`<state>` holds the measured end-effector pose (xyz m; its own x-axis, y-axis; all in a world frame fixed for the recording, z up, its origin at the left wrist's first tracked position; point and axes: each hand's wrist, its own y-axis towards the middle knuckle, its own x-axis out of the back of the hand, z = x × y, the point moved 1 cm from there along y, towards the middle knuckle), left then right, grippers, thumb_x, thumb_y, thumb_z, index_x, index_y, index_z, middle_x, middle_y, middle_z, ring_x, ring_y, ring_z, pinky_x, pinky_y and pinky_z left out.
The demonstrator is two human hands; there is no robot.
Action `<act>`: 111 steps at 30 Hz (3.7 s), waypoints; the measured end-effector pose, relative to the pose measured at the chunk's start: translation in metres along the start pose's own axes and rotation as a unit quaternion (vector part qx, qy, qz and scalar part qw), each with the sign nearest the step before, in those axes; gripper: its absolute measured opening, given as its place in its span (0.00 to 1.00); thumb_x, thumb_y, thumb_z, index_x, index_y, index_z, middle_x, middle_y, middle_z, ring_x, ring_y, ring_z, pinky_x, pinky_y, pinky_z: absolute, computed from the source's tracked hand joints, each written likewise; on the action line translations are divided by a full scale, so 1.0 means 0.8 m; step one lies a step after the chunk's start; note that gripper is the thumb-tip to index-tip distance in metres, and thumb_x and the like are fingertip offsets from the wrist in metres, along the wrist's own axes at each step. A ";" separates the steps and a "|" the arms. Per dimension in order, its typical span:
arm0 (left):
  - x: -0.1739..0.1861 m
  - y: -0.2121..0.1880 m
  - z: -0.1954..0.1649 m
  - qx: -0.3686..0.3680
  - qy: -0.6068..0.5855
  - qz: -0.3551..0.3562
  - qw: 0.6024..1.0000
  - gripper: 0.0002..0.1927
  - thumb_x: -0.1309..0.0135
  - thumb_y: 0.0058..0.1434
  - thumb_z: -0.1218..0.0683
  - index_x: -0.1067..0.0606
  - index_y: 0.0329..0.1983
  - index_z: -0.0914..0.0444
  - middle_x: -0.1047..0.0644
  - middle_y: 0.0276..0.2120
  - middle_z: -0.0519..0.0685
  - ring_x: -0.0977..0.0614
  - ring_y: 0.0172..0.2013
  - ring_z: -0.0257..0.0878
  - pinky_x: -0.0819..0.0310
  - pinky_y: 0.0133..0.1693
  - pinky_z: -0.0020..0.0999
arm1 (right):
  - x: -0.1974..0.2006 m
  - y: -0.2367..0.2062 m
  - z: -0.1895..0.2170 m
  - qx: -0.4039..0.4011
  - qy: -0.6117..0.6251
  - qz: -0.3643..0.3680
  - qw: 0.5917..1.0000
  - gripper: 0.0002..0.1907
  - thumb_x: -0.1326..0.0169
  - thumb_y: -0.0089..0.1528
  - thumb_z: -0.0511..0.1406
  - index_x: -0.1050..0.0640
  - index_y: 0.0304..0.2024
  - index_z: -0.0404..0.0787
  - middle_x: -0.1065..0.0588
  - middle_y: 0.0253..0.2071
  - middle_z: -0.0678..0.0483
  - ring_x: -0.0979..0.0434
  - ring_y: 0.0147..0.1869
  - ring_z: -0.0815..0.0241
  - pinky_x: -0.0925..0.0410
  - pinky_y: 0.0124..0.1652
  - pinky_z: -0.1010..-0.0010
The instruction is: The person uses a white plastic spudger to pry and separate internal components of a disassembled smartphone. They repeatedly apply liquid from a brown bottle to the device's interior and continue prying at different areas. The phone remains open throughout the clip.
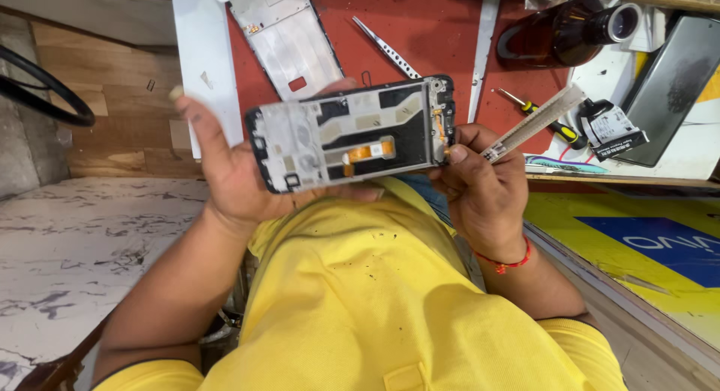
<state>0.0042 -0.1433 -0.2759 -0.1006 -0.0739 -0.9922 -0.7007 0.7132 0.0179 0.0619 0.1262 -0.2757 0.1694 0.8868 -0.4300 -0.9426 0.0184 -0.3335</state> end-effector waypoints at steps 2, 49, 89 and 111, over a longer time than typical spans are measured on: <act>-0.006 -0.005 0.016 -0.088 0.021 -0.004 0.996 0.69 0.78 0.50 0.12 0.52 0.79 0.66 0.41 0.73 0.61 0.33 0.70 0.59 0.30 0.67 0.60 | -0.010 -0.001 -0.006 -0.004 0.011 -0.015 1.000 0.11 0.48 0.70 0.33 0.26 0.47 0.28 0.25 0.30 0.48 0.40 0.24 0.71 0.43 0.27 0.77; -0.028 0.061 0.029 -0.330 0.035 -0.024 0.943 0.39 0.65 0.74 0.28 0.36 0.64 0.67 0.27 0.45 0.57 0.24 0.48 0.48 0.30 0.56 0.59 | -0.046 0.028 0.028 0.504 -0.344 0.208 0.764 0.10 0.39 0.60 0.32 0.28 0.37 0.38 0.23 0.35 0.43 0.17 0.41 0.43 0.22 0.43 0.49; -0.048 0.052 0.052 -0.370 0.027 -0.012 0.929 0.44 0.63 0.76 0.26 0.39 0.68 0.70 0.26 0.50 0.59 0.24 0.55 0.50 0.30 0.61 0.43 | -0.071 0.026 0.103 0.563 -0.576 0.018 0.592 0.22 0.30 0.63 0.40 0.19 0.54 0.37 0.32 0.54 0.47 0.23 0.52 0.52 0.24 0.48 0.67; -0.049 0.037 0.037 -0.392 0.052 -0.006 0.918 0.42 0.63 0.79 0.27 0.41 0.70 0.69 0.28 0.51 0.61 0.25 0.57 0.48 0.29 0.60 0.41 | -0.114 0.039 0.100 0.645 -0.603 -0.018 0.469 0.18 0.26 0.62 0.27 0.18 0.52 0.41 0.31 0.51 0.48 0.23 0.51 0.52 0.25 0.47 0.66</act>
<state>0.0085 -0.0984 -0.2398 -0.1272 -0.1746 -0.9764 -0.9914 -0.0068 0.1304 -0.0064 0.0827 -0.1797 0.6389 0.4781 0.6027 -0.4663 -0.3824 0.7977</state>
